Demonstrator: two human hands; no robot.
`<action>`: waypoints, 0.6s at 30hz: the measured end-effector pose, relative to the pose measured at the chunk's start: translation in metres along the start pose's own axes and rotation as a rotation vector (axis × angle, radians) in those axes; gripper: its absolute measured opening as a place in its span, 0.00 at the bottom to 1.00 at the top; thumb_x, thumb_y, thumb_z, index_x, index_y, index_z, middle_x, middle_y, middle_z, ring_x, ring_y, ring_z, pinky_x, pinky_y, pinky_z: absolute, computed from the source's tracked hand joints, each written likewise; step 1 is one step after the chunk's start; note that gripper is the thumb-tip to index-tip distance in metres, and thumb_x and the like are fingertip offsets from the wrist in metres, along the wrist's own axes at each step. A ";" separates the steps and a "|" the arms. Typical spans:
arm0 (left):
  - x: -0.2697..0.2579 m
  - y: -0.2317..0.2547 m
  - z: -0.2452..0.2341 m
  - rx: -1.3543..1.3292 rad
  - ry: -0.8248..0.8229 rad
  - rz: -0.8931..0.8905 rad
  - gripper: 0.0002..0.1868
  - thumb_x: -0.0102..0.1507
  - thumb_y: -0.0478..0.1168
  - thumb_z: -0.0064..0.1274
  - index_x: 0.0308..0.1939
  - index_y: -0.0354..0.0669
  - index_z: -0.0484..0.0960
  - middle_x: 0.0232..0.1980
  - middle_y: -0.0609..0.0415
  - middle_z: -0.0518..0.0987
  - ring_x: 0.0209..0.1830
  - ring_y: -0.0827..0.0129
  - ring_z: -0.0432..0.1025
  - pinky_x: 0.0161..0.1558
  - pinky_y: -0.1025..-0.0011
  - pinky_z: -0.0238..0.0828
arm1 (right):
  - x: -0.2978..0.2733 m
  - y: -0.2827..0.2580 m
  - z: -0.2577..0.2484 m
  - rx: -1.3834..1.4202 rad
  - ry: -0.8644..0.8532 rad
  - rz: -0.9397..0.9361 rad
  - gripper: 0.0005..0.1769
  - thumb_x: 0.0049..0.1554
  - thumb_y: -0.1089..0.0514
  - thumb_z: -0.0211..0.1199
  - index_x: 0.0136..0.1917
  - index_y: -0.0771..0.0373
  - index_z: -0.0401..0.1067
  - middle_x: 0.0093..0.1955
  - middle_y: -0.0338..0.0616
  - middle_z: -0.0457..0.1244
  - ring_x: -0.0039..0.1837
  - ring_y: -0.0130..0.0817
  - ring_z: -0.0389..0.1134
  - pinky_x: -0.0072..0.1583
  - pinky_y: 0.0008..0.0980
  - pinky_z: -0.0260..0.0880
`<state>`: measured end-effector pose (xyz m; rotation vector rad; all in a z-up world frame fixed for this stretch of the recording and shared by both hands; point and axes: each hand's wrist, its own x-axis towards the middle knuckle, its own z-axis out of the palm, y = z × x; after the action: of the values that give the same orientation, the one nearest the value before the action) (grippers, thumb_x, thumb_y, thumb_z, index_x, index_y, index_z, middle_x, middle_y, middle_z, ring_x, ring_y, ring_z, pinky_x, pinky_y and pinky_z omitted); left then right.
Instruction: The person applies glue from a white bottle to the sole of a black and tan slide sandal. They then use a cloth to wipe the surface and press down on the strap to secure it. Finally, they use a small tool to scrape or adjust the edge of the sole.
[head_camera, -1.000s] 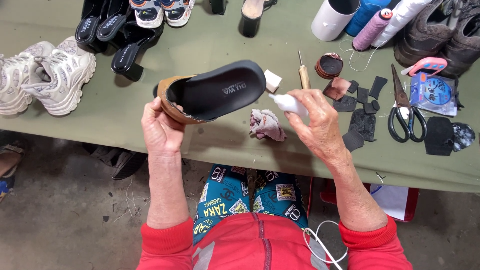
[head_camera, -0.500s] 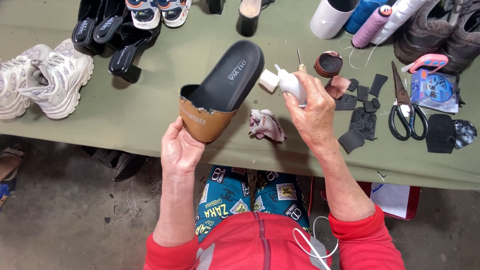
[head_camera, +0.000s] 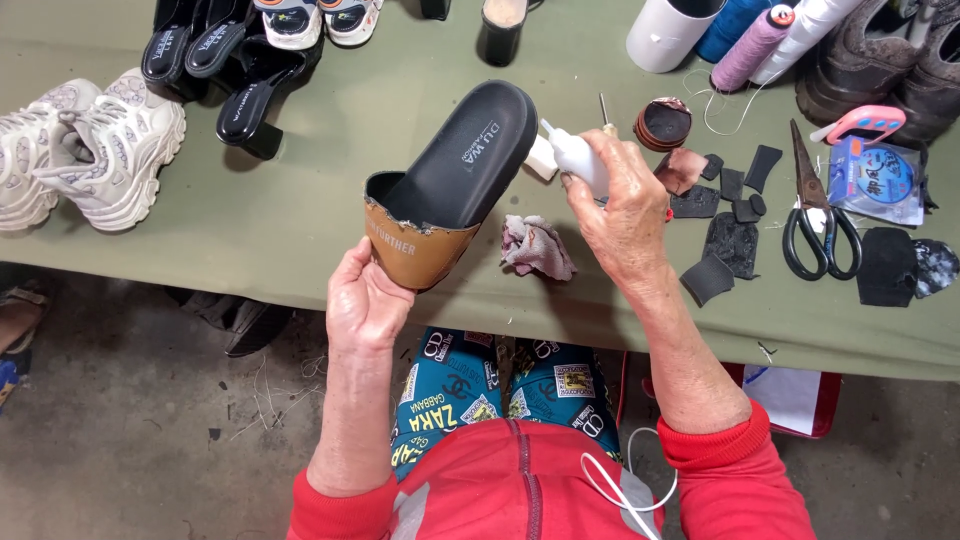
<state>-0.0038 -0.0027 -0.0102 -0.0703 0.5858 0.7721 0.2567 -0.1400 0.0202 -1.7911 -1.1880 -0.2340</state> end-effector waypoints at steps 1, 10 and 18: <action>-0.001 0.000 0.002 -0.001 0.001 0.000 0.10 0.68 0.38 0.46 0.47 0.39 0.80 0.49 0.42 0.85 0.49 0.50 0.80 0.57 0.47 0.77 | -0.001 0.003 0.002 0.000 -0.001 0.000 0.22 0.56 0.65 0.74 0.63 0.58 0.74 0.51 0.51 0.67 0.57 0.54 0.72 0.58 0.47 0.73; -0.004 -0.001 0.006 0.006 0.007 0.003 0.10 0.68 0.39 0.46 0.47 0.38 0.80 0.49 0.41 0.84 0.49 0.49 0.80 0.57 0.47 0.78 | 0.000 -0.028 -0.006 0.029 -0.076 -0.009 0.21 0.55 0.68 0.72 0.62 0.62 0.74 0.54 0.55 0.67 0.58 0.58 0.72 0.60 0.50 0.72; 0.002 -0.002 0.017 -0.069 -0.009 -0.005 0.14 0.68 0.39 0.45 0.51 0.34 0.81 0.53 0.38 0.83 0.55 0.46 0.78 0.62 0.45 0.74 | -0.018 -0.012 0.010 0.090 -0.155 0.036 0.20 0.56 0.67 0.72 0.61 0.64 0.75 0.52 0.56 0.67 0.56 0.52 0.73 0.59 0.49 0.75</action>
<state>0.0070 0.0014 0.0020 -0.1320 0.5501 0.7874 0.2347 -0.1417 0.0112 -1.7755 -1.2535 -0.0201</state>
